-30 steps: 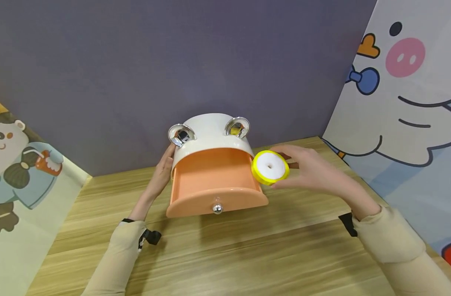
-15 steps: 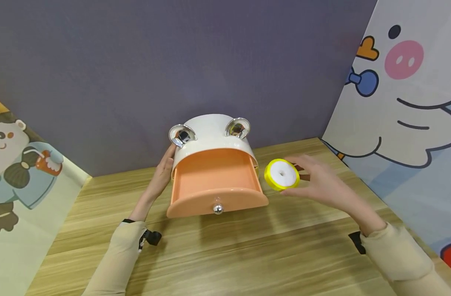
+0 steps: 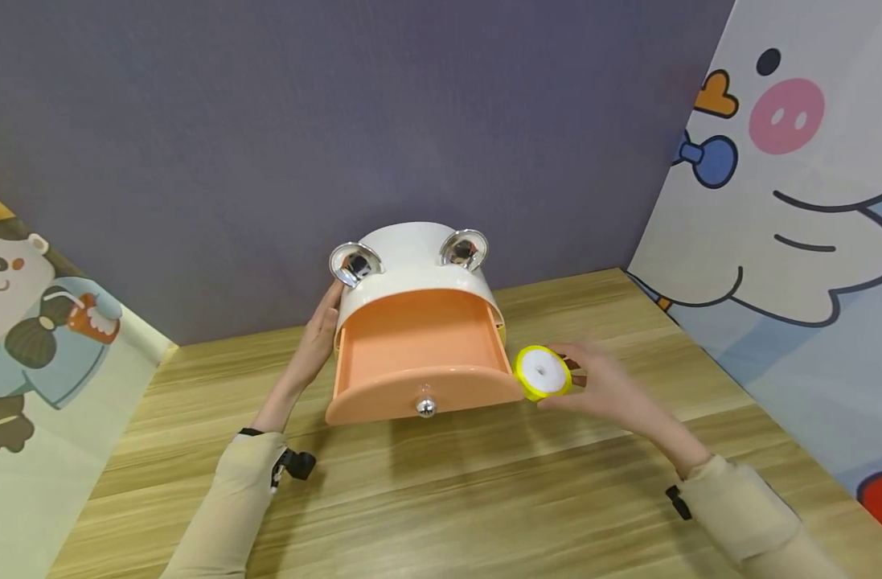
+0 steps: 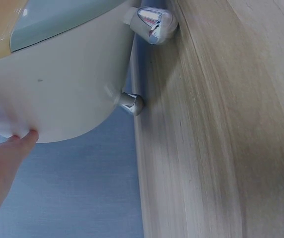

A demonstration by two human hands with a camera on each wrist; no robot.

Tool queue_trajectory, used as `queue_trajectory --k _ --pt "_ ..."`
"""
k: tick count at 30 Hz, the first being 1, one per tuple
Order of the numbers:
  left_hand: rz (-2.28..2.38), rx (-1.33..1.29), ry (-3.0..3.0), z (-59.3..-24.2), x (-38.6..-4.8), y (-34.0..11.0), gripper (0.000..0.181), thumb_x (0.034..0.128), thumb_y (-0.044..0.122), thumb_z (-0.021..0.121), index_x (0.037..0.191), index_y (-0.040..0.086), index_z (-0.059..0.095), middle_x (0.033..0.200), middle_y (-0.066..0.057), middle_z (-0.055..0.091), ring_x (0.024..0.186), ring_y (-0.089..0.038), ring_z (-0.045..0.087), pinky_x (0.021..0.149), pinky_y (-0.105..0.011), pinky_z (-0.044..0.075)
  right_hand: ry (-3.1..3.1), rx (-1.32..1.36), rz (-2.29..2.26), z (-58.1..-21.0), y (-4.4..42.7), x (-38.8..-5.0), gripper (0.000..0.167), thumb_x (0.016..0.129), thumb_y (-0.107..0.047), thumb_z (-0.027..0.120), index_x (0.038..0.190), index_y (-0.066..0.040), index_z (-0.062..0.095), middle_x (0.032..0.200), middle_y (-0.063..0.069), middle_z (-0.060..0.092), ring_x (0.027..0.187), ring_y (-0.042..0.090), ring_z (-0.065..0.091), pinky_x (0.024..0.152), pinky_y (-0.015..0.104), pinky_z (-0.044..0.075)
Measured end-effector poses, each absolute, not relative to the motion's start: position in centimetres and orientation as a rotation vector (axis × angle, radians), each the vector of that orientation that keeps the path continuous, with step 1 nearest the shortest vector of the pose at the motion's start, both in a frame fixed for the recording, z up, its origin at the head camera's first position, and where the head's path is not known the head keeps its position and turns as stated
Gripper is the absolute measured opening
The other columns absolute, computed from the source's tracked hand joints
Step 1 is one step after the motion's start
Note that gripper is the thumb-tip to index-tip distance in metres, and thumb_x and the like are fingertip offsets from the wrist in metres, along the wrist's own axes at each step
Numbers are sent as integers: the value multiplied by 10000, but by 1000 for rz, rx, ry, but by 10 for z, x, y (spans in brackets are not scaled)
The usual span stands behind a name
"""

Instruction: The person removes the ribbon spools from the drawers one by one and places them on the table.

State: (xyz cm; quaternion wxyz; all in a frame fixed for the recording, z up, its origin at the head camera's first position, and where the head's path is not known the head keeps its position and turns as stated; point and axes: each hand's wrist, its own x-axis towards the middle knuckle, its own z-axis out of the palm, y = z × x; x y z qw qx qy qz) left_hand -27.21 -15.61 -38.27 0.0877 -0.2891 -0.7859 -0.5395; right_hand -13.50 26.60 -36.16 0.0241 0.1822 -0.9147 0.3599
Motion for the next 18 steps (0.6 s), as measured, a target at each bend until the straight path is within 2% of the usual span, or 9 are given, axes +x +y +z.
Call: queue_trajectory --k 4,9,15,18 --pt "-1622 -860 -2361 -374 -264 -154 557 1073 47 272 1603 161 146 1694 -41 30 1570 -284 13 1263 -557 54 -2852 586 1094 -376 264 -136 734 746 -229 879 1350 19 544 1200 182 591 1063 349 623 828 403 607" --pt "-1633 -864 -2381 -358 -248 -152 539 1078 78 279 1600 122 150 1692 -75 38 1569 -289 22 1264 -552 75 -2872 594 1076 -388 263 -138 746 731 -250 887 1330 41 551 1189 221 589 1062 390 626 796 425 612" --pt "-1650 -863 -2381 -356 -246 -152 558 1071 50 274 1603 159 145 1695 -43 35 1571 -267 14 1265 -549 68 -2901 588 1101 -400 262 -137 718 731 -251 888 1309 31 570 1253 249 574 1078 388 618 820 452 603" --pt "-1656 -856 -2385 -357 -247 -152 565 1068 43 270 1604 169 143 1695 -34 33 1571 -262 13 1265 -550 69 -2919 565 1105 -406 262 -136 733 730 -300 886 1310 23 573 1255 224 589 1084 355 617 847 440 595"
